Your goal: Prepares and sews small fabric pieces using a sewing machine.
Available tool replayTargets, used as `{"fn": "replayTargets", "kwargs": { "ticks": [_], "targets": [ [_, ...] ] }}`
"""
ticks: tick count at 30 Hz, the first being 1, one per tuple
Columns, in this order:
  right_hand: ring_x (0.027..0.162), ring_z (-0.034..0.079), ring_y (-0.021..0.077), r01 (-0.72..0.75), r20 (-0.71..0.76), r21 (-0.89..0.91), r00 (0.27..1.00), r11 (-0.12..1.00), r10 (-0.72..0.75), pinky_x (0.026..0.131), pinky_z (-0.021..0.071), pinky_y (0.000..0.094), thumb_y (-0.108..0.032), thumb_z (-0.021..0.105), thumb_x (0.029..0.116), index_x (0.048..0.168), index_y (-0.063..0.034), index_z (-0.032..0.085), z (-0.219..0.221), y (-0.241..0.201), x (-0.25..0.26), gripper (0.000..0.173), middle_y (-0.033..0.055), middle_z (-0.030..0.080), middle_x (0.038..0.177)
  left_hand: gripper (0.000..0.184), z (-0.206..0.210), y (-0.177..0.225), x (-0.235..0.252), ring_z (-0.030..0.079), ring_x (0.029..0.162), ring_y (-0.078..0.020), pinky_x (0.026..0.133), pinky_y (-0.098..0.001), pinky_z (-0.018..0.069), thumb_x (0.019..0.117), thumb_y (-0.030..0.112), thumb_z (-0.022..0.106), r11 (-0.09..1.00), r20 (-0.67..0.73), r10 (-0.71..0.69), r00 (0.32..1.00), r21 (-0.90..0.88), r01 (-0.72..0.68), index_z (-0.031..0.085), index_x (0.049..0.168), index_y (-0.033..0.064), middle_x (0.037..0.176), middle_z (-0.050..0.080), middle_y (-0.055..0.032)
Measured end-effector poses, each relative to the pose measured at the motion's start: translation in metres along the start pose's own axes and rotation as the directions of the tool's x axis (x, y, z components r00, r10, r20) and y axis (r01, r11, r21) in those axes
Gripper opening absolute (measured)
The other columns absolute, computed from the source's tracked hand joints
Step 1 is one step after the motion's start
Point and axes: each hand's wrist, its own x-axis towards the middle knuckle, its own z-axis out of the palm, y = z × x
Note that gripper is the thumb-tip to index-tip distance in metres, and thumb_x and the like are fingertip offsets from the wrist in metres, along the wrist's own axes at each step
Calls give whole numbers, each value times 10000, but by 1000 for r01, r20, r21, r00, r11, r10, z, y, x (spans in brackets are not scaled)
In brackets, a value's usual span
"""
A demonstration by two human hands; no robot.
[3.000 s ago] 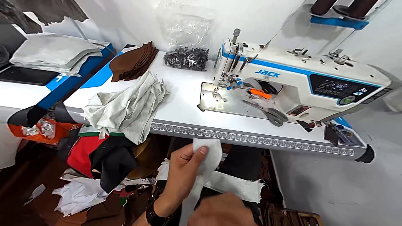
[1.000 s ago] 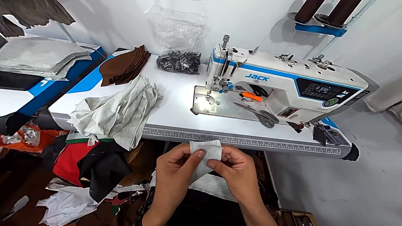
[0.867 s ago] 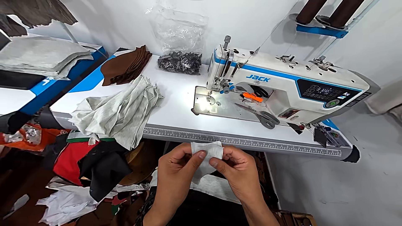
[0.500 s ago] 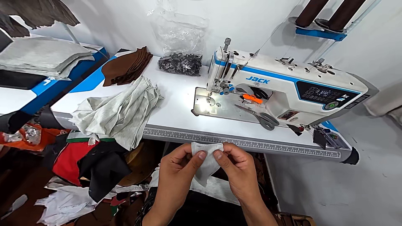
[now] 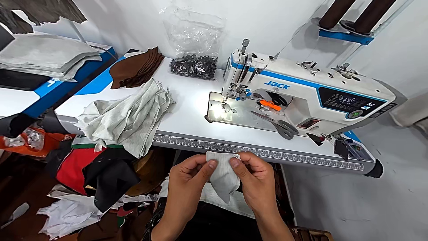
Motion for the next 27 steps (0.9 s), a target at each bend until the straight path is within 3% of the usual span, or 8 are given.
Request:
{"fn": "replayTargets", "kwargs": {
  "ticks": [3, 5, 11, 15, 22, 27],
  "targets": [
    [716, 639, 56, 4, -20, -26, 1000, 1000, -4, 657, 563, 201, -177, 741, 947, 935, -81, 754, 0, 3, 0, 98, 21, 682, 821, 107, 0, -1, 0, 707, 766, -124, 742, -272, 615, 930, 183, 751, 999, -24, 32, 999, 20, -32, 793, 947, 86, 876, 737, -77],
    [676, 624, 71, 34, -82, -93, 996, 995, -41, 601, 549, 196, -148, 761, 922, 920, -78, 754, 3, 4, 0, 70, 25, 660, 800, 84, 1, -4, 0, 700, 756, -126, 712, -261, 615, 919, 167, 762, 990, -35, 122, 992, 82, -119, 792, 930, 89, 886, 733, -67],
    [663, 649, 62, 196, -151, -434, 946, 879, -286, 545, 570, 194, -121, 757, 887, 897, -74, 762, 15, 7, -7, 48, -8, 683, 813, 35, 8, -13, 0, 702, 764, -131, 690, -253, 626, 888, 119, 773, 916, -65, 341, 938, 246, -316, 776, 902, 88, 882, 720, -35],
    [681, 663, 59, 200, -153, -464, 942, 863, -300, 566, 585, 192, -105, 749, 867, 881, -64, 764, 17, 7, -10, 46, -5, 687, 807, 38, 8, -17, 1, 681, 767, -102, 669, -228, 607, 905, 138, 753, 845, -48, 444, 895, 355, -400, 758, 889, 104, 876, 700, -1],
    [637, 650, 81, 77, -185, -318, 972, 945, -141, 549, 566, 204, -118, 758, 878, 867, -71, 747, 9, 7, -9, 50, 10, 683, 766, 49, 5, -14, 0, 698, 761, -126, 689, -248, 617, 893, 137, 758, 927, -71, 296, 953, 263, -269, 777, 889, 93, 872, 722, -30],
    [642, 633, 39, 193, -160, -462, 942, 866, -295, 547, 549, 174, -124, 762, 855, 840, -66, 734, 17, 7, -13, 66, -18, 667, 745, 60, 10, -18, -4, 685, 756, -97, 666, -214, 603, 902, 136, 758, 866, -49, 407, 912, 338, -368, 776, 891, 80, 869, 717, -14]
  ]
}}
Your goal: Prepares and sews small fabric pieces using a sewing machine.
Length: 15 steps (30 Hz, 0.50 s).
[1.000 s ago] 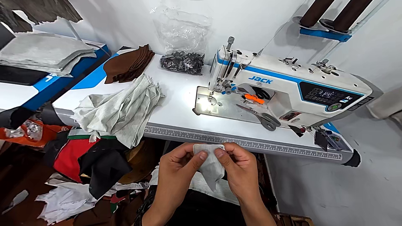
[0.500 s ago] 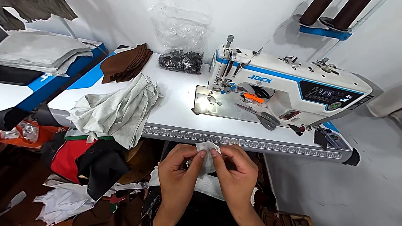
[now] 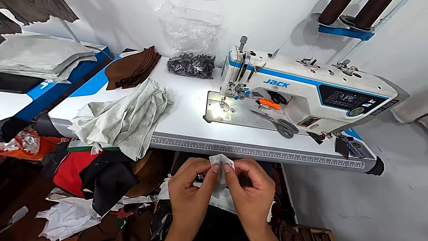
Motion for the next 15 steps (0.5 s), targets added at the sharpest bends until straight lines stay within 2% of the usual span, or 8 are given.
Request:
{"fn": "replayTargets", "kwargs": {
  "ticks": [5, 15],
  "targets": [
    [667, 647, 41, 10, 16, 23, 1000, 1000, -10, 575, 565, 176, -130, 773, 856, 844, -54, 742, 2, -2, -3, 83, -10, 682, 766, 55, 1, 2, -4, 677, 791, -81, 685, -197, 591, 906, 140, 760, 996, 11, 76, 997, 52, -77, 767, 896, 86, 890, 710, -2],
    [683, 670, 80, -110, 91, 161, 991, 981, 97, 587, 581, 200, -120, 773, 880, 874, -29, 756, -2, -5, -1, 93, 28, 706, 793, 83, 1, 3, -5, 693, 830, -97, 716, -207, 598, 929, 145, 740, 998, 43, 65, 997, 25, -66, 786, 943, 76, 918, 731, -16]
  ]
}}
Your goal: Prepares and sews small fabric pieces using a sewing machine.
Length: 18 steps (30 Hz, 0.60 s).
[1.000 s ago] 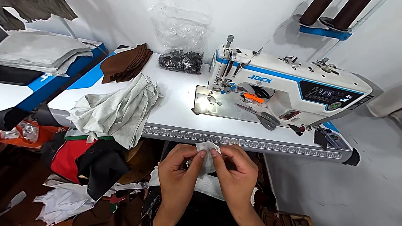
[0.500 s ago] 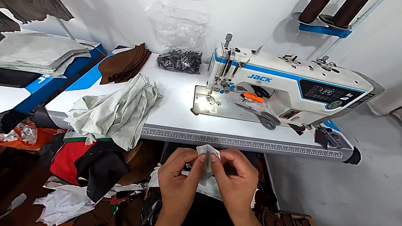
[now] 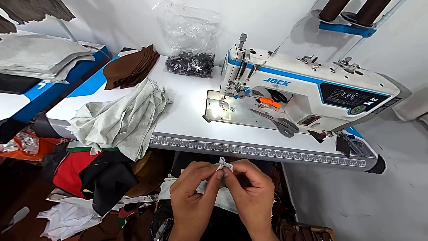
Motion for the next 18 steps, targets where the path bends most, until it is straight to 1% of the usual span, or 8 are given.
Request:
{"fn": "replayTargets", "kwargs": {
  "ticks": [3, 6, 9, 11, 13, 15, 16, 18],
  "targets": [
    [716, 686, 89, -25, 65, 32, 998, 999, 23, 613, 599, 212, -110, 723, 919, 923, -5, 760, -5, -4, 1, 112, 47, 718, 840, 107, 0, 0, 0, 687, 824, -86, 709, -194, 591, 944, 146, 720, 1000, 5, -3, 1000, 8, 3, 790, 952, 65, 929, 732, -19],
    [804, 723, 121, -155, 228, 105, 965, 982, 128, 676, 633, 261, -95, 603, 999, 1070, 41, 740, -16, -17, 3, 207, 81, 742, 942, 121, -1, -2, 1, 692, 875, -90, 741, -202, 601, 942, 183, 737, 999, 23, 0, 1000, 54, -1, 792, 987, 85, 981, 727, -12],
    [976, 743, 213, -396, 428, 221, 861, 891, 276, 768, 656, 357, -120, 468, 1073, 1238, 71, 674, -29, -29, 11, 326, 146, 742, 1107, 226, -3, -4, 0, 697, 951, -116, 796, -244, 618, 872, 218, 825, 996, 58, 22, 998, 87, -27, 785, 1065, 107, 1053, 719, -13],
    [1043, 732, 240, -528, 514, 272, 786, 804, 343, 775, 653, 378, -154, 445, 1087, 1277, 63, 658, -37, -35, 18, 359, 167, 725, 1180, 225, -4, -4, -1, 702, 953, -119, 808, -247, 623, 866, 201, 830, 998, 65, 24, 998, 63, -28, 782, 1064, 106, 1054, 721, -17],
    [1053, 739, 237, -581, 570, 235, 732, 779, 374, 757, 658, 374, -156, 463, 1087, 1289, 46, 659, -45, -40, 27, 347, 158, 732, 1186, 148, -6, -1, 1, 710, 914, -120, 788, -241, 623, 897, 179, 795, 999, 62, -30, 998, -18, 31, 796, 1022, 100, 1012, 736, -23],
    [991, 756, 198, -447, 559, 102, 765, 889, 320, 701, 656, 320, -139, 516, 1072, 1234, 16, 697, -51, -43, 33, 289, 116, 762, 1117, 102, -7, 4, 4, 715, 853, -116, 745, -232, 622, 924, 159, 756, 983, 73, -125, 989, -129, 134, 803, 970, 81, 954, 745, -40],
    [921, 758, 160, -316, 521, 13, 812, 949, 263, 666, 644, 277, -142, 570, 1050, 1167, -18, 728, -54, -42, 36, 233, 76, 774, 1051, 104, -8, 5, 6, 713, 835, -112, 729, -226, 617, 930, 166, 749, 969, 86, -163, 983, -173, 176, 801, 952, 78, 939, 745, -44],
    [792, 724, 96, -84, 427, -150, 893, 985, 141, 607, 607, 233, -233, 713, 967, 1082, -119, 755, -56, -37, 41, 167, -11, 761, 948, 120, -10, 8, 8, 707, 815, -108, 709, -220, 608, 936, 180, 745, 950, 113, -201, 973, -220, 222, 802, 947, 74, 925, 745, -50]
  ]
}}
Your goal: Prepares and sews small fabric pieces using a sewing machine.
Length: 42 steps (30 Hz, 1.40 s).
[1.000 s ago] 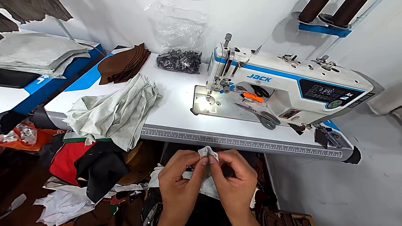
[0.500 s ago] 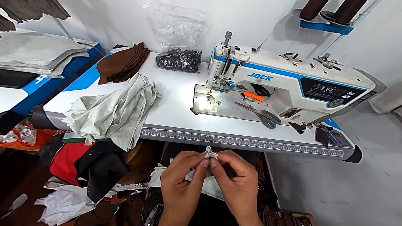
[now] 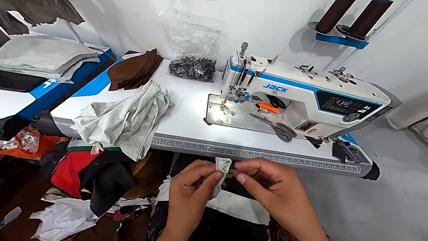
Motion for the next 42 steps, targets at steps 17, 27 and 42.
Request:
{"fn": "replayTargets", "kwargs": {
  "ticks": [17, 27, 42],
  "targets": [
    [669, 623, 80, -37, 131, 199, 991, 979, 11, 575, 522, 181, -208, 784, 913, 946, -118, 767, 2, -3, 38, 98, 22, 687, 812, 158, -1, -3, 1, 696, 809, -83, 749, -230, 598, 933, 181, 751, 950, 128, -156, 980, -252, 184, 757, 1002, 39, 929, 732, -58],
    [654, 628, 82, -133, -79, 4, 988, 991, 133, 563, 519, 233, -227, 668, 996, 1010, -129, 751, 5, 64, 70, 129, -20, 693, 792, 178, -18, -45, 78, 596, 653, -7, 577, -201, 523, 1002, 264, 635, 784, 274, 113, 955, 565, -255, 766, 977, 145, 798, 670, 74],
    [940, 638, 270, -130, -90, -607, 991, 784, 95, 909, 465, 570, -404, 763, 873, 764, -150, 722, -18, 214, 202, 280, 35, 669, 793, 121, 14, -152, 224, 610, 655, -133, 573, -369, 535, 961, 218, 700, 503, 493, -228, 840, 798, -332, 755, 1065, 190, 815, 643, 20]
  ]
}}
